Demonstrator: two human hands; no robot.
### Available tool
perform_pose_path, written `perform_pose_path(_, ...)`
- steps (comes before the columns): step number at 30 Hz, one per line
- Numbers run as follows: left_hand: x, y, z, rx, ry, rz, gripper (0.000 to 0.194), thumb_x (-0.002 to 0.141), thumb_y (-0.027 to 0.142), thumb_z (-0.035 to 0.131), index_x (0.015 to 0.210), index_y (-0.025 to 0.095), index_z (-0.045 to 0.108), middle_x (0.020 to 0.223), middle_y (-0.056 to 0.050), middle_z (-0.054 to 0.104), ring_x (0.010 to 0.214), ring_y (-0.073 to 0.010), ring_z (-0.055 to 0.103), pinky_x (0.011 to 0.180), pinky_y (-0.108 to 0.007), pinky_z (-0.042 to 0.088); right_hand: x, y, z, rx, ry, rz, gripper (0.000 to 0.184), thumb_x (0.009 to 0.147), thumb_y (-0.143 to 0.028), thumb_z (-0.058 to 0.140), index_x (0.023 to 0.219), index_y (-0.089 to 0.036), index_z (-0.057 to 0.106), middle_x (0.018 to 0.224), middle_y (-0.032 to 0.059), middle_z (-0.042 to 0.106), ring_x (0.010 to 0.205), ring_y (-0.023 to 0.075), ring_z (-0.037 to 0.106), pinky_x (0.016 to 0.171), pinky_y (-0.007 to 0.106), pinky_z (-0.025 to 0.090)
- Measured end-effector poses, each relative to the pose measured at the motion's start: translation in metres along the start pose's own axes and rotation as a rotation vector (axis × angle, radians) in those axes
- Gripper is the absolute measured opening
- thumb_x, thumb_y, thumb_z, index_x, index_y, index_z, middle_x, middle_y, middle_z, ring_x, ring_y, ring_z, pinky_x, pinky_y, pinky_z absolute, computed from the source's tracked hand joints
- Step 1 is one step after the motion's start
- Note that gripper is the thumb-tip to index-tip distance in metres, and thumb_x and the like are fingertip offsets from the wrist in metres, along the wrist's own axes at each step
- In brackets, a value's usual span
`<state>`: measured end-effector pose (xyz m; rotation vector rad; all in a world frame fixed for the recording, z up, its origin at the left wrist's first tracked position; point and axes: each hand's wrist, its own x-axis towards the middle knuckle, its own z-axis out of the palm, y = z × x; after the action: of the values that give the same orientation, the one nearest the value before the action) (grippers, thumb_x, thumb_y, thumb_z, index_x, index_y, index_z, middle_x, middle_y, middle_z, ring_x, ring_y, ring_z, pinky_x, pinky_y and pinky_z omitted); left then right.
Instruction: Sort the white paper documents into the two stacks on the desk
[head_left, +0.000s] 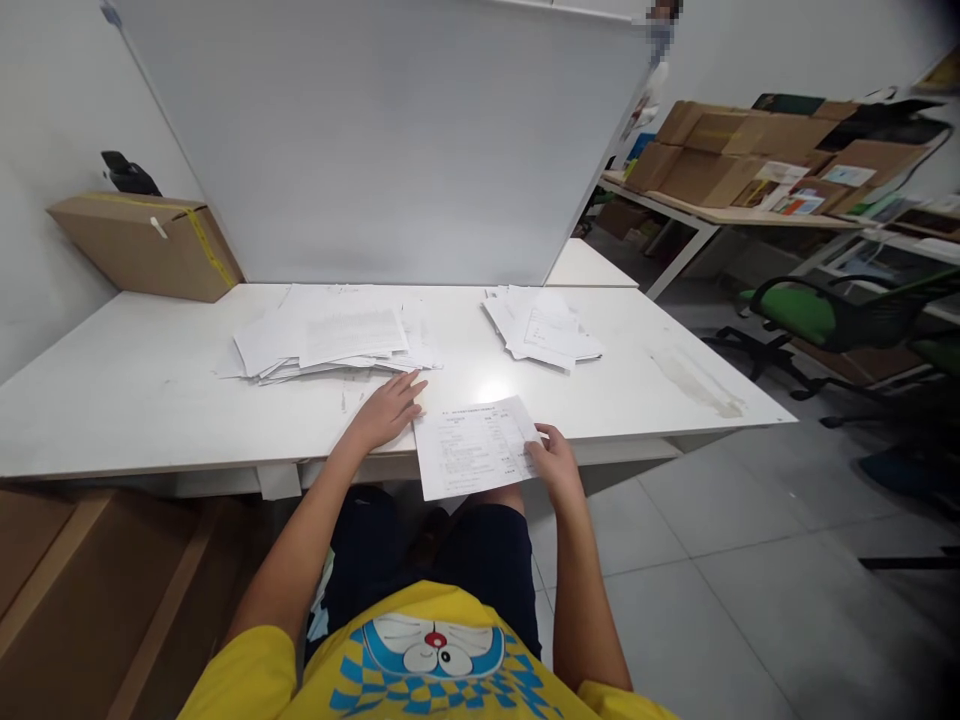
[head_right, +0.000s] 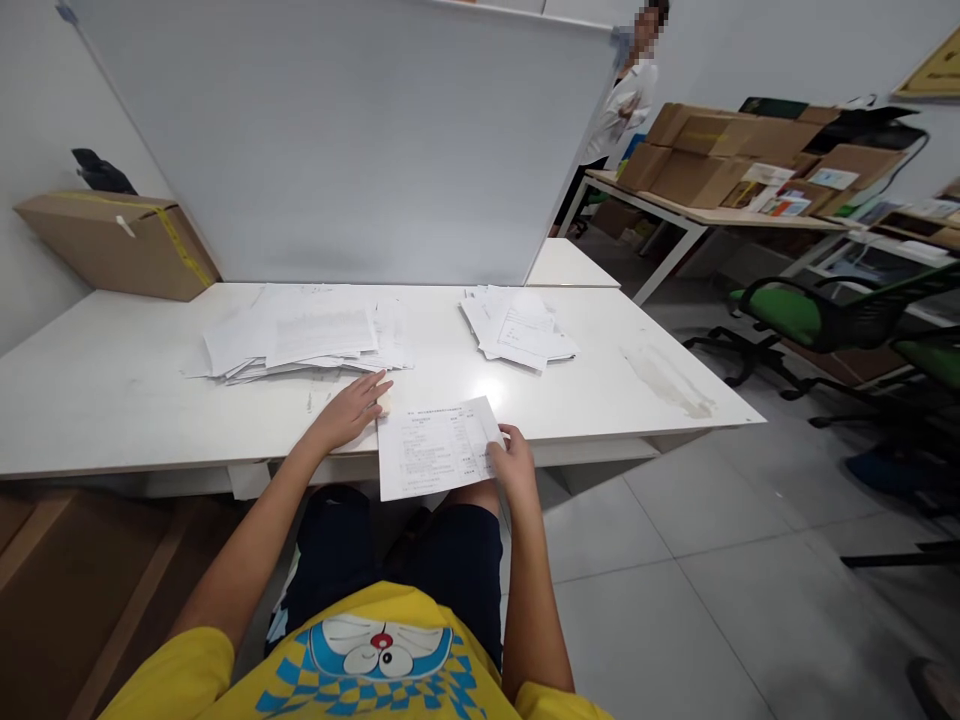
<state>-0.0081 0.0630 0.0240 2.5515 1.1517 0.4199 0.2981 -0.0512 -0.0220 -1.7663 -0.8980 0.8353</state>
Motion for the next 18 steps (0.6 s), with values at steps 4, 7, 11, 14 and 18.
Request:
perform_pose_path(4, -0.001, 0.002, -0.003, -0.044, 0.015, -0.025, 0.060, 0.103, 0.054, 0.022, 0.153, 0.026, 0.038, 0.165, 0.000, 0.025, 0.150, -0.0243, 0.030, 0.121, -0.042, 0.029, 0.002, 0.003, 0.000, -0.001, 0.002, -0.007, 0.054, 0.061, -0.034, 0.056, 0.111, -0.017, 0.063, 0.079, 0.0048, 0.067, 0.069, 0.0219, 0.059, 0.060, 0.031, 0.044)
perform_pose_path(7, -0.002, 0.007, -0.003, -0.105, 0.027, -0.113, 0.056, 0.102, 0.053, 0.023, 0.150, 0.029, 0.044, 0.163, 0.003, 0.028, 0.145, -0.0239, 0.039, 0.116, -0.038, 0.038, 0.002, 0.004, 0.002, 0.010, 0.010, -0.031, 0.053, 0.061, -0.034, 0.056, 0.110, -0.016, 0.063, 0.080, 0.0059, 0.068, 0.071, 0.0232, 0.060, 0.061, 0.032, 0.045)
perform_pose_path(11, -0.004, 0.012, 0.008, -0.071, 0.088, -0.164, 0.055, 0.102, 0.051, 0.029, 0.147, 0.026, 0.049, 0.163, 0.002, 0.029, 0.146, -0.0258, 0.038, 0.116, -0.039, 0.039, 0.003, 0.009, 0.005, 0.015, 0.008, -0.044, 0.047, 0.062, -0.035, 0.056, 0.106, -0.020, 0.064, 0.081, 0.0059, 0.069, 0.073, 0.0246, 0.062, 0.060, 0.033, 0.047)
perform_pose_path(14, -0.004, 0.013, 0.017, 0.046, 0.127, -0.093, 0.052, 0.102, 0.043, 0.031, 0.145, 0.021, 0.050, 0.162, -0.004, 0.030, 0.150, -0.0274, 0.030, 0.122, -0.045, 0.031, 0.003, 0.011, 0.003, -0.014, 0.011, -0.043, 0.045, 0.063, -0.037, 0.055, 0.105, -0.022, 0.064, 0.080, 0.0047, 0.068, 0.072, 0.0246, 0.063, 0.060, 0.034, 0.047)
perform_pose_path(18, -0.005, 0.015, 0.022, 0.115, 0.169, -0.078, 0.047, 0.102, 0.039, 0.035, 0.142, 0.023, 0.053, 0.160, -0.005, 0.035, 0.150, -0.0318, 0.028, 0.119, -0.053, 0.034, 0.001, 0.003, -0.001, -0.055, 0.010, -0.037, 0.046, 0.063, -0.038, 0.054, 0.104, -0.022, 0.063, 0.077, 0.0040, 0.067, 0.072, 0.0243, 0.062, 0.060, 0.033, 0.047)
